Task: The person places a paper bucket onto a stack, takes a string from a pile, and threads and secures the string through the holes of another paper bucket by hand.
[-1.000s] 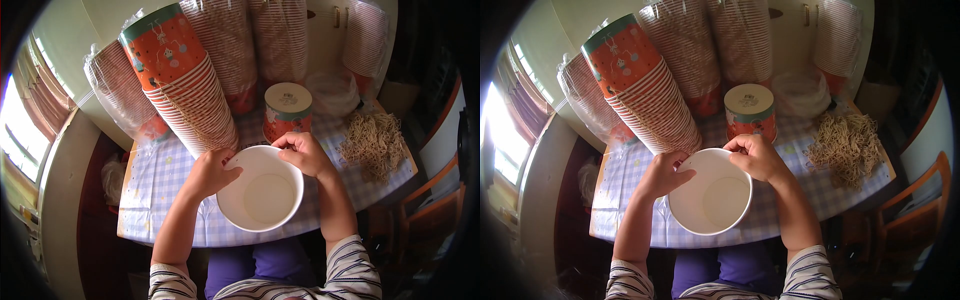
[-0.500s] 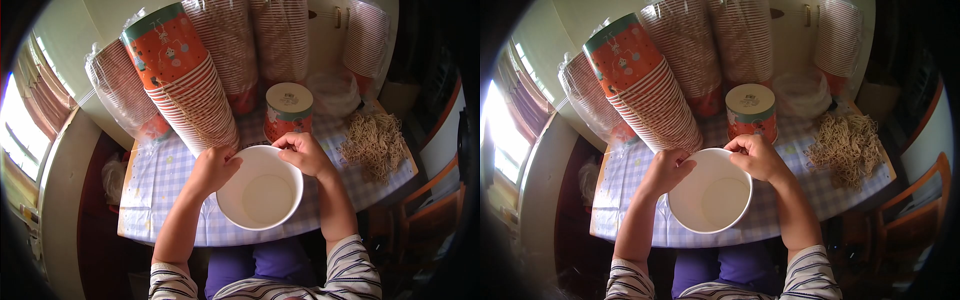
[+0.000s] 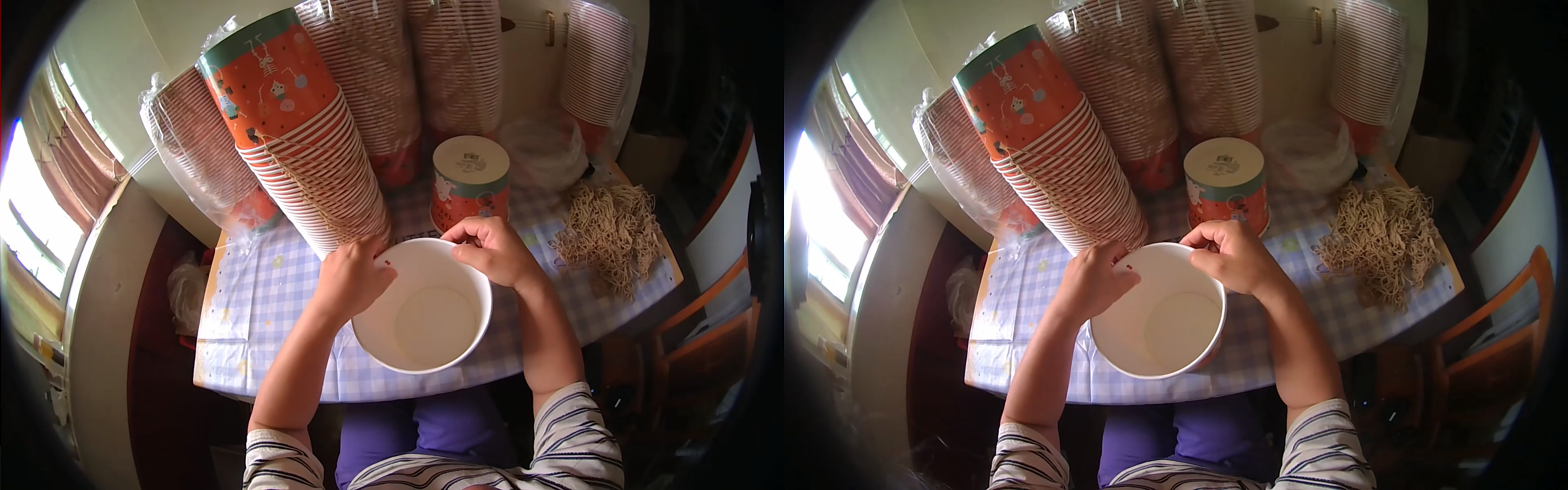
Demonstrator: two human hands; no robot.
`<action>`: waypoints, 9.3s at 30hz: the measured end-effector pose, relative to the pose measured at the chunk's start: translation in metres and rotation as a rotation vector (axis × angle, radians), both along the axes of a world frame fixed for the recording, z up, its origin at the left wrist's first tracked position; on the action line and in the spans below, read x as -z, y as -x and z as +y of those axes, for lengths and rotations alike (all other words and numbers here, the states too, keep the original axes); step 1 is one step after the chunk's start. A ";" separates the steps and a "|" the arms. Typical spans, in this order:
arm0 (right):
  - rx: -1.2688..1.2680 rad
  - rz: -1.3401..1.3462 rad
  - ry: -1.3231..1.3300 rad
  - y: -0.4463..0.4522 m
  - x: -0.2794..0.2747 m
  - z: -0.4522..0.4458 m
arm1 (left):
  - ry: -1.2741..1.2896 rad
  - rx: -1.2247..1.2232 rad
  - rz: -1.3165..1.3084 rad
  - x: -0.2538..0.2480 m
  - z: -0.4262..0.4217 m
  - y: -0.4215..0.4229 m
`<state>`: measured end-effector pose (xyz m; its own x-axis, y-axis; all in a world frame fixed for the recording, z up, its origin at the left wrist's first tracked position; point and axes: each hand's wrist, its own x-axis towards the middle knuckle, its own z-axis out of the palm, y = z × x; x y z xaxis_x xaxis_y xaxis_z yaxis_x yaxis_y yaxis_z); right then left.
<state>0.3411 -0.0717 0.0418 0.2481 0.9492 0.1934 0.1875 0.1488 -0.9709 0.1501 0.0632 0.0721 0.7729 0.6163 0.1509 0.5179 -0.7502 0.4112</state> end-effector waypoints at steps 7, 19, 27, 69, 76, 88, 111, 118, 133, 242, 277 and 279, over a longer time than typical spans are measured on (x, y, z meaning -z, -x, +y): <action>0.002 -0.012 0.010 -0.001 0.004 0.002 | 0.261 0.040 -0.136 0.000 0.005 0.010; 0.035 0.011 -0.019 0.004 0.002 0.004 | -0.081 -0.012 0.070 0.005 0.004 0.001; -0.006 -0.006 0.012 -0.002 0.006 0.004 | 0.381 -0.051 -0.292 0.000 0.007 0.009; 0.723 -0.783 0.539 -0.115 0.029 -0.118 | 0.512 -0.031 -0.913 0.124 0.027 0.027; 0.653 -0.800 0.700 -0.142 0.028 -0.094 | 0.375 -0.047 -0.857 0.127 0.030 0.030; 0.488 -0.984 0.864 -0.128 0.032 -0.072 | 0.362 -0.043 -0.823 0.122 0.028 0.031; 0.482 0.312 -0.025 -0.110 -0.060 -0.059 | 0.310 -0.053 -0.808 0.119 0.028 0.033; 0.434 0.488 -0.190 -0.074 -0.054 -0.047 | 0.306 -0.066 -0.819 0.114 0.024 0.035; 0.741 0.105 -0.576 -0.110 -0.118 -0.040 | 0.279 -0.040 -0.818 0.125 0.029 0.030; 1.321 -0.588 -0.046 -0.140 0.111 -0.074 | 1.131 0.177 -1.192 0.087 0.035 0.021; -0.326 -0.479 0.233 0.069 -0.066 0.078 | 1.131 0.304 -1.142 0.077 0.032 0.029; -0.219 -0.472 0.150 0.068 -0.062 0.078 | 1.116 0.275 -1.139 0.075 0.031 0.029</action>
